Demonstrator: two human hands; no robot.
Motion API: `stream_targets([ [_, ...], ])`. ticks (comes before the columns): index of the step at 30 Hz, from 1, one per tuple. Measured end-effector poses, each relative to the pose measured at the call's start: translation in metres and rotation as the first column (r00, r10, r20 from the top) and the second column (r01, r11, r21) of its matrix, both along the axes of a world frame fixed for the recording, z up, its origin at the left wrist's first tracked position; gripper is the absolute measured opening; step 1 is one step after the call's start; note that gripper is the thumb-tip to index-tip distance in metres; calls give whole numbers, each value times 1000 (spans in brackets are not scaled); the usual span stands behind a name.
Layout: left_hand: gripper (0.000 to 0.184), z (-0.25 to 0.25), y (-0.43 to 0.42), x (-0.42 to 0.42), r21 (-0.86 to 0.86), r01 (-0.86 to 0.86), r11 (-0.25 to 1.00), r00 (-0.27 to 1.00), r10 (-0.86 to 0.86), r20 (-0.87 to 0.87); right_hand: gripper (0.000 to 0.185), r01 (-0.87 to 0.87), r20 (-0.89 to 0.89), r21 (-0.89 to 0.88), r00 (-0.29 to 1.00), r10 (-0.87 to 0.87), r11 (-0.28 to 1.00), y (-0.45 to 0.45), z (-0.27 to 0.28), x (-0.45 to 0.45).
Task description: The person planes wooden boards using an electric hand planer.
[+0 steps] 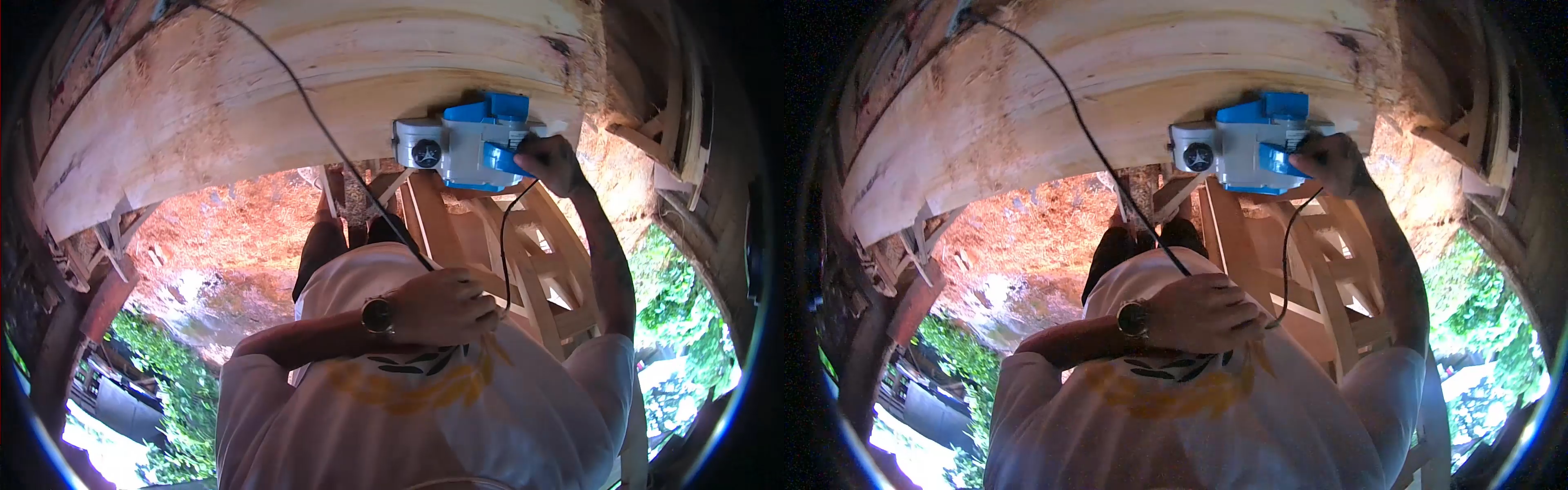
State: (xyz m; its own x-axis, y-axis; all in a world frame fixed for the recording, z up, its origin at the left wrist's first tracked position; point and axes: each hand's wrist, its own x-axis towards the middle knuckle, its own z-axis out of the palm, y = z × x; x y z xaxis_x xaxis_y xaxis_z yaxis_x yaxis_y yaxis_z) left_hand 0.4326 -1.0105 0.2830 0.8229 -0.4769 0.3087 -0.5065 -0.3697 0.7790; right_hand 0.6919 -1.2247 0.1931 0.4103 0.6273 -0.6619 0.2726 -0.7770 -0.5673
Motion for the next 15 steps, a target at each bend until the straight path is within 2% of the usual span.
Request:
stream_targets([
  [3, 19, 7, 9, -8, -31, -61, 998, 998, 62, 23, 45, 3, 45, -18, 999, -2, 1000, 38, -4, -30],
  [5, 18, 14, 22, -12, -4, -27, 1000, 998, 27, 49, 42, 16, 2, -28, 1000, -16, 999, 75, 6, -49],
  [6, 18, 15, 28, -16, 10, -10, 1000, 998, 9, 59, 42, -32, 50, 53, 998, 29, 998, 87, 3, -60],
  [8, 16, 13, 34, -26, -53, -91, 994, 990, 96, 100, 42, -131, 153, 209, 983, 100, 969, 111, -6, -83],
  [9, 15, 12, 38, -31, -86, -130, 988, 983, 139, 121, 40, 2, 95, 85, 995, -10, 996, 128, -7, -95],
  [13, 14, 16, 63, -51, -151, -246, 957, 954, 267, 138, 35, -36, 91, 181, 996, 20, 983, 196, -9, -140],
  [15, 13, 15, 76, -64, -171, -291, 941, 936, 317, 151, 41, -163, 189, 134, 973, 136, 978, 226, -12, -160],
])
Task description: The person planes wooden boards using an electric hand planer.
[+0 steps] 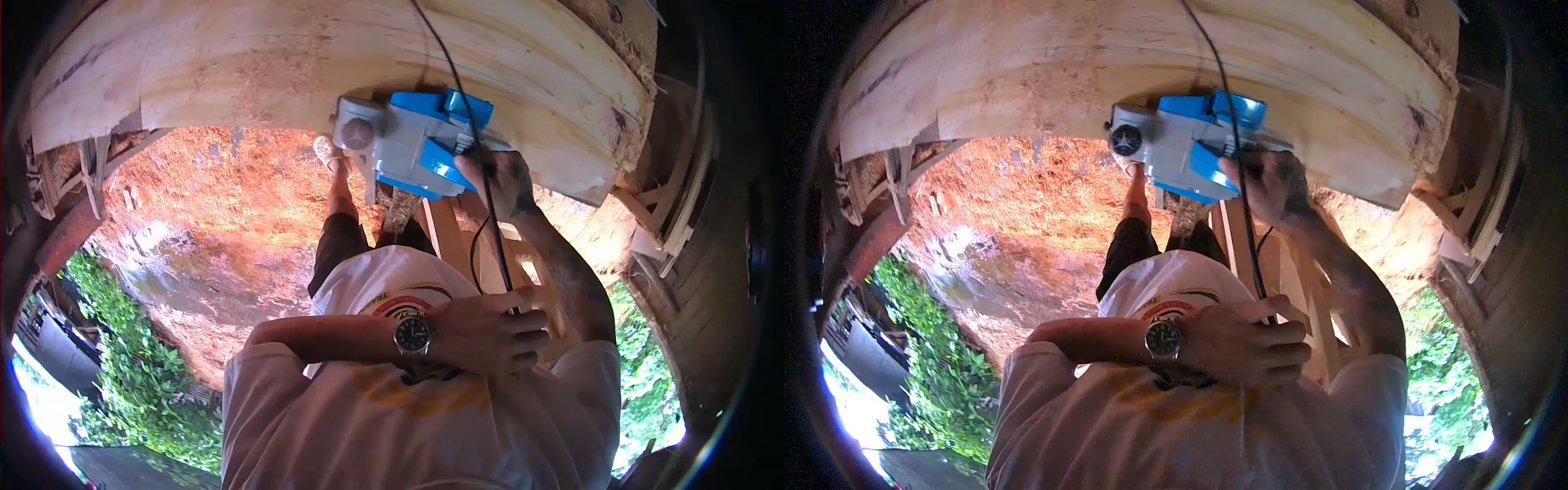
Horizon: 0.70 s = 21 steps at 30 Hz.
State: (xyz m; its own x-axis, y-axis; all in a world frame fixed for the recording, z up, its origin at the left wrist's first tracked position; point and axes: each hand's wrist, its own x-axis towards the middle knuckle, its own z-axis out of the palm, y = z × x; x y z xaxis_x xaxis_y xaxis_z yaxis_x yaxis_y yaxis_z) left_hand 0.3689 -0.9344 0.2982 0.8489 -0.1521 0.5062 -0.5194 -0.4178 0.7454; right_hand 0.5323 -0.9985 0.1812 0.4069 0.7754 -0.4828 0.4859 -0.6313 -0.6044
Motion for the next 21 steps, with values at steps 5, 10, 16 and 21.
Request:
stream_targets([
  [5, 13, -1, 37, -31, -72, -68, 995, 995, 72, 67, 50, 121, -135, -17, 983, -122, 992, 89, 10, -46],
  [10, 14, -12, 71, -65, -139, -119, 983, 973, 144, 183, 59, 95, -183, 6, 979, -92, 995, 165, 2, -91],
  [16, 14, -22, 93, -99, -206, -141, 968, 940, 196, 280, 64, 145, -182, -4, 973, -143, 989, 239, -9, -137],
  [21, 16, -11, 109, -103, -183, -99, 978, 933, 156, 325, 67, 117, -218, 2, 969, -114, 993, 258, -11, -145],
])
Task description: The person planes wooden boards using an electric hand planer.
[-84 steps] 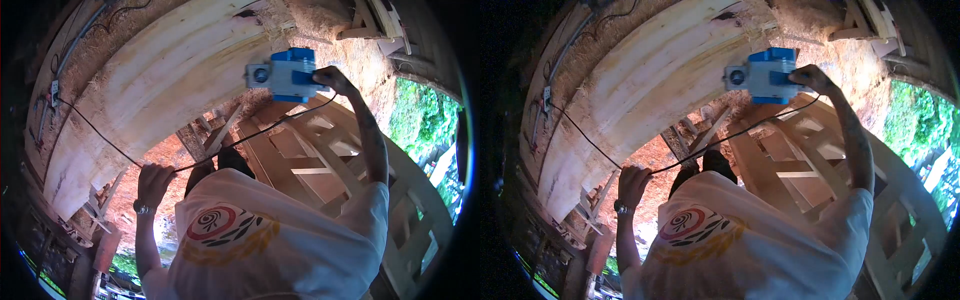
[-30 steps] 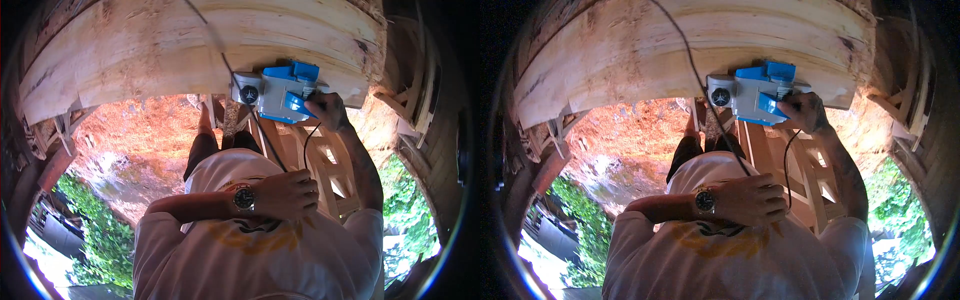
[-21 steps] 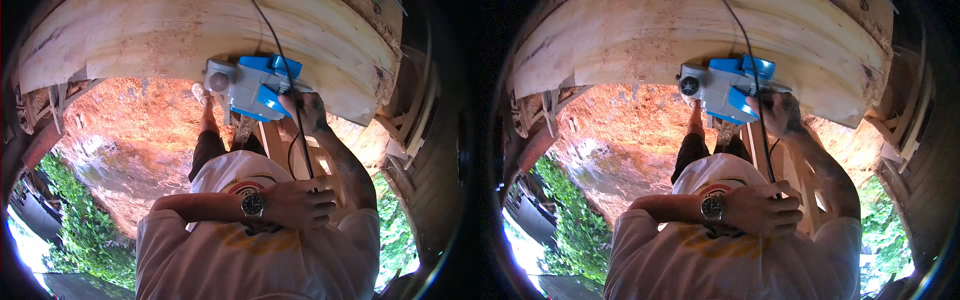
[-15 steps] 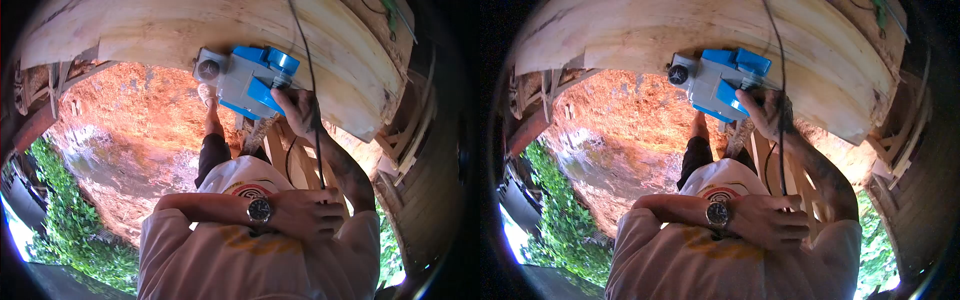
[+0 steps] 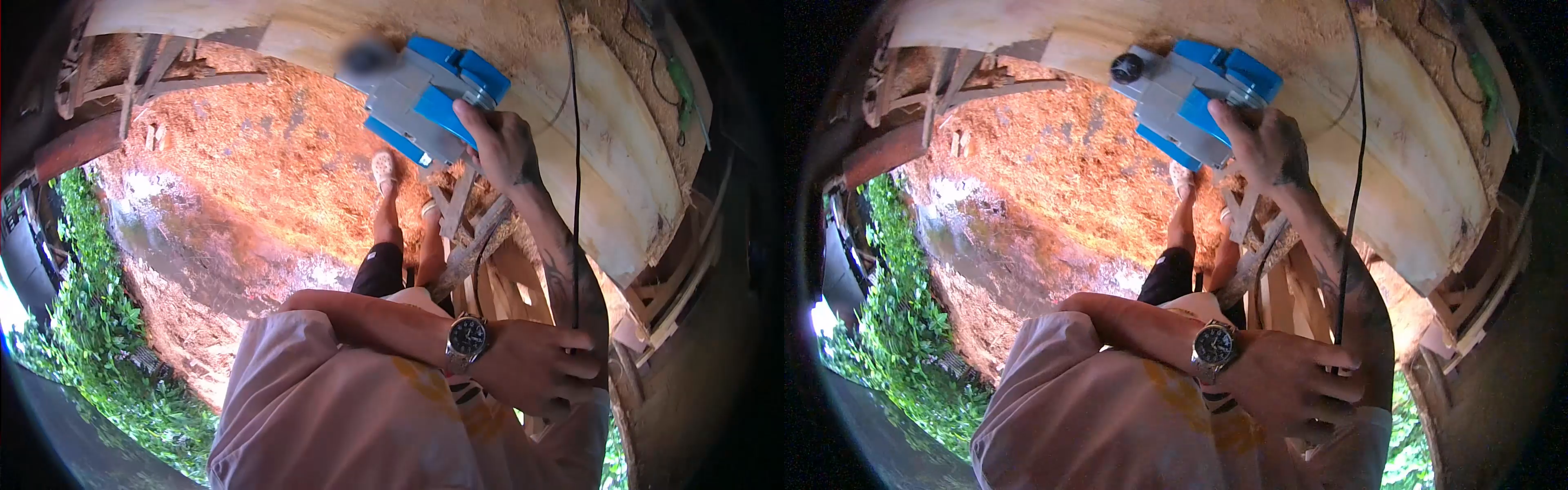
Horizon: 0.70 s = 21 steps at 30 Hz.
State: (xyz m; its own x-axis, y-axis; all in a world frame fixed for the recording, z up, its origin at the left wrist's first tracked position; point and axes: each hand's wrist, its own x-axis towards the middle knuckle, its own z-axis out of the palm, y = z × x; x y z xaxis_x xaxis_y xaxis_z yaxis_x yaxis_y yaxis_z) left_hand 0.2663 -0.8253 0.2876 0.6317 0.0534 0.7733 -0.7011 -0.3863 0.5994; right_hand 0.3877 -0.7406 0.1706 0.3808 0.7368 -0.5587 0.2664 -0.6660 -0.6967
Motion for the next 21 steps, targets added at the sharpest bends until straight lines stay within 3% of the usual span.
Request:
stream_targets([
  [3, 21, 8, -10, 1, 31, -1, 1000, 1000, 2, -14, 67, -39, -28, 142, 999, 44, 989, -6, -10, 7],
  [6, 23, 15, -31, -5, 8, -64, 998, 997, 64, -53, 61, -23, -173, 187, 983, 56, 982, -13, -16, 12],
  [7, 22, 13, -36, -9, 6, -93, 996, 994, 94, -61, 54, -3, -296, 177, 954, 57, 984, -14, -10, 13],
  [10, 21, 22, -25, -29, -53, -101, 993, 988, 94, -121, 50, -9, -360, 296, 925, 120, 955, -20, -22, 17],
  [14, 24, 23, 3, -51, -126, -98, 987, 985, 78, -151, 52, -11, -383, 227, 918, 100, 974, -21, -18, 19],
  [18, 28, 25, 41, -63, -202, -76, 976, 997, 68, -42, 52, -100, -224, 181, 965, 140, 978, -20, -21, 23],
  [21, 29, 17, 79, -71, -232, -33, 972, 999, 37, 12, 49, -122, -214, 169, 964, 157, 978, -10, -4, 13],
])
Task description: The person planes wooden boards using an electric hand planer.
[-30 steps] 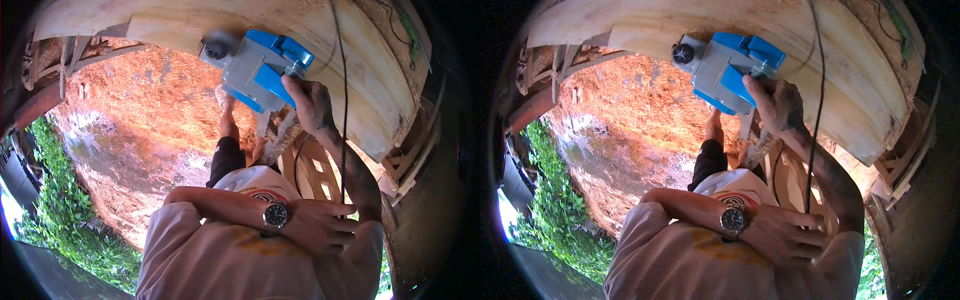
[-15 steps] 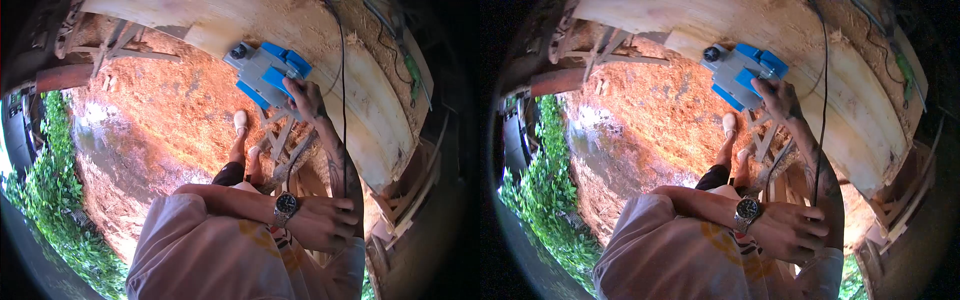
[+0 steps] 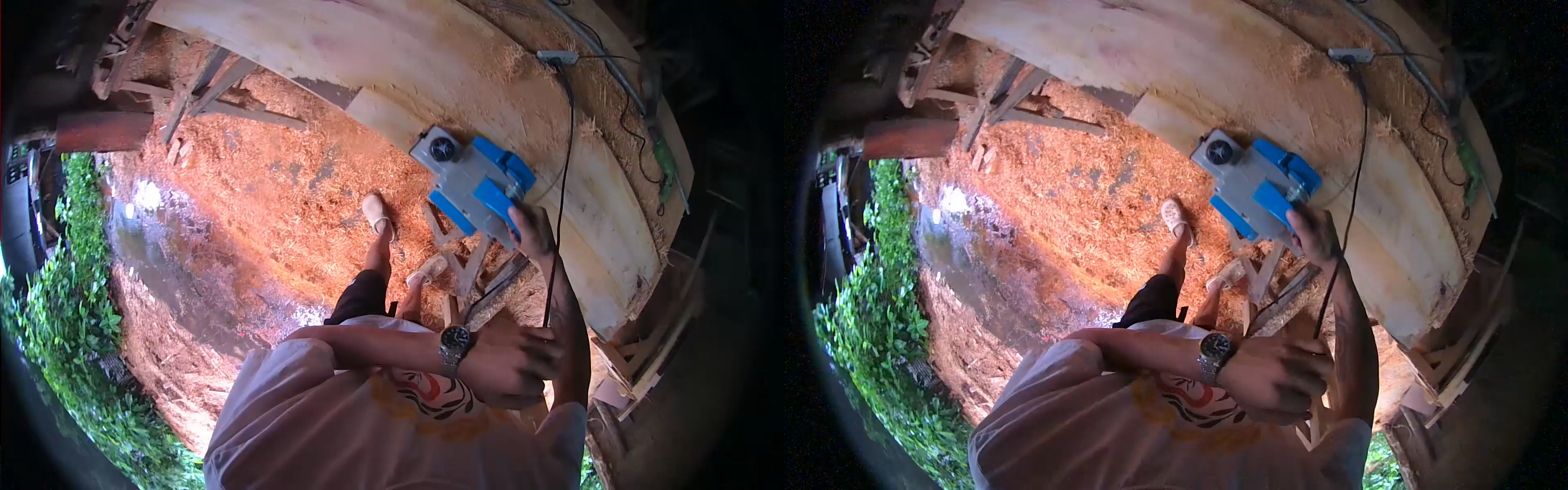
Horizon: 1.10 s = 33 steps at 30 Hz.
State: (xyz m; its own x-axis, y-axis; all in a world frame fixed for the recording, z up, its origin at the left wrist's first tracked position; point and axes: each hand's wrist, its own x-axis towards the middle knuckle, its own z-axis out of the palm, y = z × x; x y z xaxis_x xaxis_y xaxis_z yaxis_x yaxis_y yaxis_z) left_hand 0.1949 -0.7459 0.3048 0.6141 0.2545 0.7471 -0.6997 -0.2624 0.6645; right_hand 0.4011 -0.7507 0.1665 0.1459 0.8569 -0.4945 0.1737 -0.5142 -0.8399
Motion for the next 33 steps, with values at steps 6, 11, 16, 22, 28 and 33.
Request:
stream_targets([
  [6, 33, 2, 85, -24, -90, 49, 995, 997, -44, 56, 45, 74, -40, -43, 996, -76, 996, 45, -3, -39],
  [11, 29, 18, 166, -53, -42, 72, 996, 997, -71, 37, 48, 63, -43, -22, 997, -64, 998, 131, -11, -88],
  [16, 23, 25, 231, -80, -29, -17, 999, 1000, 17, -8, 48, 49, -52, -23, 997, -51, 999, 220, -13, -139],
  [22, 25, 24, 312, -115, -11, -142, 990, 988, 142, -55, 55, 36, -11, 26, 999, -36, 999, 338, -13, -208],
  [28, 27, 18, 417, -152, 16, -294, 956, 938, 291, -190, 64, -77, 133, 179, 990, 53, 981, 467, -37, -282],
  [33, 31, 25, 491, -175, 45, -386, 922, 865, 378, -329, 62, -198, 285, 210, 949, 134, 957, 564, -25, -331],
])
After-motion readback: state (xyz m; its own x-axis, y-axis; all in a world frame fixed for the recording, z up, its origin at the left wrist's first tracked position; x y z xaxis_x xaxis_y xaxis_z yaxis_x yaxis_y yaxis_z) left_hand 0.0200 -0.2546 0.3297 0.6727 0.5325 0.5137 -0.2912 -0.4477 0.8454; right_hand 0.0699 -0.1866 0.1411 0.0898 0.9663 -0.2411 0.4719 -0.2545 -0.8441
